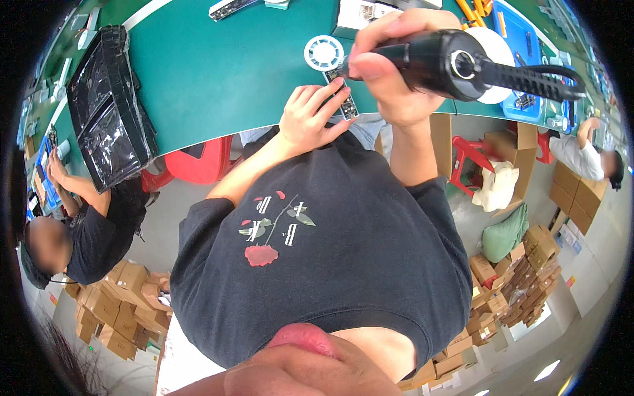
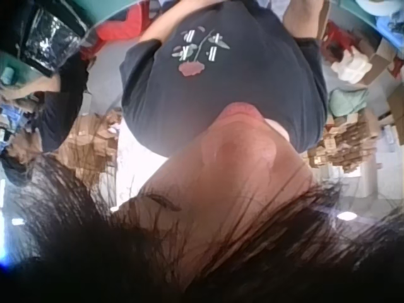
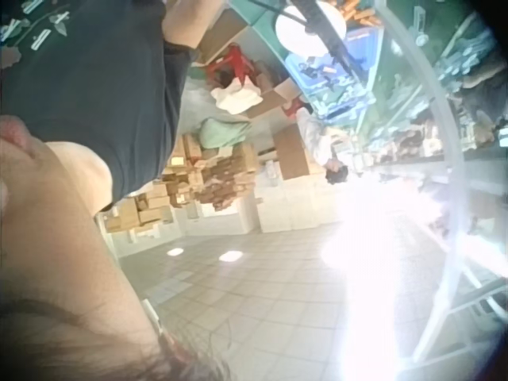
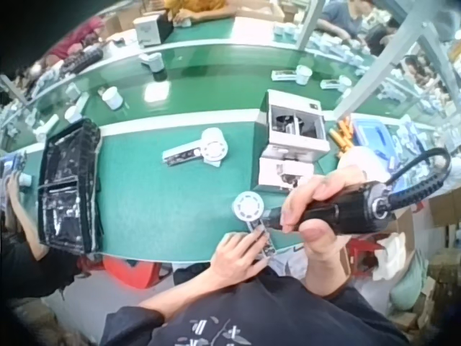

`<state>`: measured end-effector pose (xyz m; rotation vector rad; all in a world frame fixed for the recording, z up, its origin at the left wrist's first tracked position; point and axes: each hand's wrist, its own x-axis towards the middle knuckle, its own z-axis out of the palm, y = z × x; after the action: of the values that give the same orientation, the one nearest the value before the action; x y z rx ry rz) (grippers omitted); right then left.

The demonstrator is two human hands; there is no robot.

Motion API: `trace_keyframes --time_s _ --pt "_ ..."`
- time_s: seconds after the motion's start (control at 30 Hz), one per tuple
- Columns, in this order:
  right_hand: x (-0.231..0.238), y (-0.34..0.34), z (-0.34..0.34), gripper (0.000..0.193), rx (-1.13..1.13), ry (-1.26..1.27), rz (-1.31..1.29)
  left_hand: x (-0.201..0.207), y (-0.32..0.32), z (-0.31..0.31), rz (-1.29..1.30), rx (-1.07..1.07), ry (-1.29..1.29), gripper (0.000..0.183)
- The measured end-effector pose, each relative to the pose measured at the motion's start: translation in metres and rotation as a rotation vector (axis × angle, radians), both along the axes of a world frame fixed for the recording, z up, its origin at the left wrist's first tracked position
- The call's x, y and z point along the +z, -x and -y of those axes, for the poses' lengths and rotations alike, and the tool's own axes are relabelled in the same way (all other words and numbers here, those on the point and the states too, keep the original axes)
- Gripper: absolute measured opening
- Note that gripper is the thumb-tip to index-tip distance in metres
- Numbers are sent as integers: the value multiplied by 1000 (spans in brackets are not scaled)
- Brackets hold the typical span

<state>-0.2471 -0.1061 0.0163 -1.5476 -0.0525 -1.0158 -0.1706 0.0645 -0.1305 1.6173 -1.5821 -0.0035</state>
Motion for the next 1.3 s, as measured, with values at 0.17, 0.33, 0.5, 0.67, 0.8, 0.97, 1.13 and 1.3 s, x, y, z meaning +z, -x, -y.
trace_keyframes --time_s 0.17,0.33,0.5,0.67,0.8,0.97,1.13,1.3 --pt "-8 -2 0 41 61 -10 50 1 -1 2 15 5 7 56" --pt "-15 -4 -1 44 45 8 77 -4 2 0 18 21 1 57" --pt "-17 -2 -2 44 -83 12 62 7 -2 0 -67 -21 0 61" --pt "-10 -16 7 34 17 -10 120 1 -3 -4 -77 -45 -23 62" --pt "-8 -18 7 37 19 4 111 0 -3 -5 -84 -44 -21 63" --pt "35 -15 8 33 -288 -104 83 7 -6 3 -18 12 20 60" --pt "63 -20 22 26 -471 42 139 12 -17 16 -39 127 0 56" --pt "75 -29 47 13 -663 -39 143 11 -14 20 -88 146 -40 54"
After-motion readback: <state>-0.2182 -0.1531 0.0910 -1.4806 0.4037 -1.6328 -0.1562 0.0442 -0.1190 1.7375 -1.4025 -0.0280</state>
